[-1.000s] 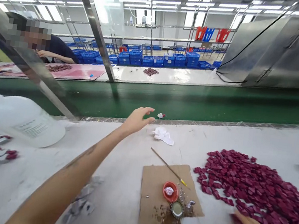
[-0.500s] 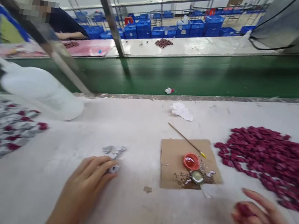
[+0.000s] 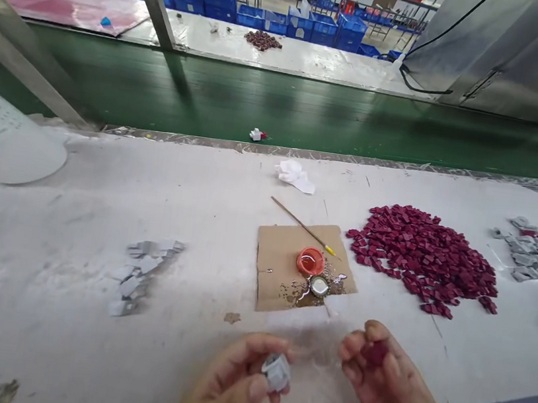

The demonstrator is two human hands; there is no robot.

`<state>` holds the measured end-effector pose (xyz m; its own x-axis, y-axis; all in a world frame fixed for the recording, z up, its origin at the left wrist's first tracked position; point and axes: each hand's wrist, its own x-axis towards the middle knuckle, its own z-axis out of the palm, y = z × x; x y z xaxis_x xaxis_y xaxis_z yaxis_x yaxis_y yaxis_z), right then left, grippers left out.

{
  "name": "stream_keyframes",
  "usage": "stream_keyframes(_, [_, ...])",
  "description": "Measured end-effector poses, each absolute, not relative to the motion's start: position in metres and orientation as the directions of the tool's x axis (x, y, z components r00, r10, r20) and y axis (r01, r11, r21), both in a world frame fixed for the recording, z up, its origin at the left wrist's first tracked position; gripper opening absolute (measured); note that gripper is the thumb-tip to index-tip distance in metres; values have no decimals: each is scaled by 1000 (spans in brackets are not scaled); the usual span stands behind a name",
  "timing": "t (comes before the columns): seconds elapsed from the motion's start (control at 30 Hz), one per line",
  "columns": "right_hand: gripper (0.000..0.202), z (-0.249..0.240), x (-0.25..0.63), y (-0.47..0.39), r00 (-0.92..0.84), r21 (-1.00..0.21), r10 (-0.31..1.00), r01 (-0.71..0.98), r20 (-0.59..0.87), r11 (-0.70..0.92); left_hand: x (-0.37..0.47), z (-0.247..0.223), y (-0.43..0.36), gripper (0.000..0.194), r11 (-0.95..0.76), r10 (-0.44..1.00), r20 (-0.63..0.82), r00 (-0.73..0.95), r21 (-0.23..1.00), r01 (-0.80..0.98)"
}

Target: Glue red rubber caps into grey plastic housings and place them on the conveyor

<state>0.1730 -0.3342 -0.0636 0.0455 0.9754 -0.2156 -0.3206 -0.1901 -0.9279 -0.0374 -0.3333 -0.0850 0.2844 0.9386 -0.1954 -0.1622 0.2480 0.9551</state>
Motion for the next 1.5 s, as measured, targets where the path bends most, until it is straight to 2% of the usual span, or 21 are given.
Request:
stream_keyframes(0.1, [22,-66,181,-333,151,-986,987,-166,-58,-32,-30,-90,-333,45,207,943,-131,306,951,-229])
stream_keyframes(0.2, [10,-65,189,-332,136,-997,990,-59,-48,-40,-28,-88,-331,27,48,969,-22,245,994,-102])
stream_keyframes(0.27, [14,-62,192,-331,114,-999,993,-47,-12,-7,-30,-86,-329,22,2,977,6,213,999,-38])
stream_keyframes(0.37, [17,-59,192,-332,84,-996,995,-66,46,52,-31,-83,-328,20,43,982,-34,188,998,-42])
stream_keyframes(0.5, [25,-60,189,-331,85,-998,996,-59,-40,-35,-28,-80,-333,26,141,986,-139,95,990,-16])
stream_keyframes(0.6, [27,-61,185,-324,98,-991,989,93,109,100,-28,-82,-335,20,81,994,-83,72,996,26])
stream_keyframes(0.67, [25,-60,182,-317,101,-934,961,281,257,220,-31,-85,-335,19,-30,994,18,104,992,120])
stream_keyframes(0.77, [28,-59,182,-306,33,-782,915,533,402,324,-36,-90,-334,20,-190,977,153,149,942,276])
stream_keyframes(0.93, [36,-60,188,-291,-155,-477,838,761,524,439,-39,-95,-334,20,-298,950,240,200,888,351])
stream_keyframes(1.07, [39,-57,189,-281,-298,-322,789,793,537,518,-42,-96,-332,24,-324,938,239,250,860,393])
stream_keyframes(1.23, [28,-55,190,-272,-440,-221,729,756,524,615,-45,-97,-329,27,-349,928,242,284,831,433])
stream_keyframes(1.5, [40,-61,195,-268,-547,-239,714,694,437,679,-42,-99,-331,24,-342,935,254,248,829,442])
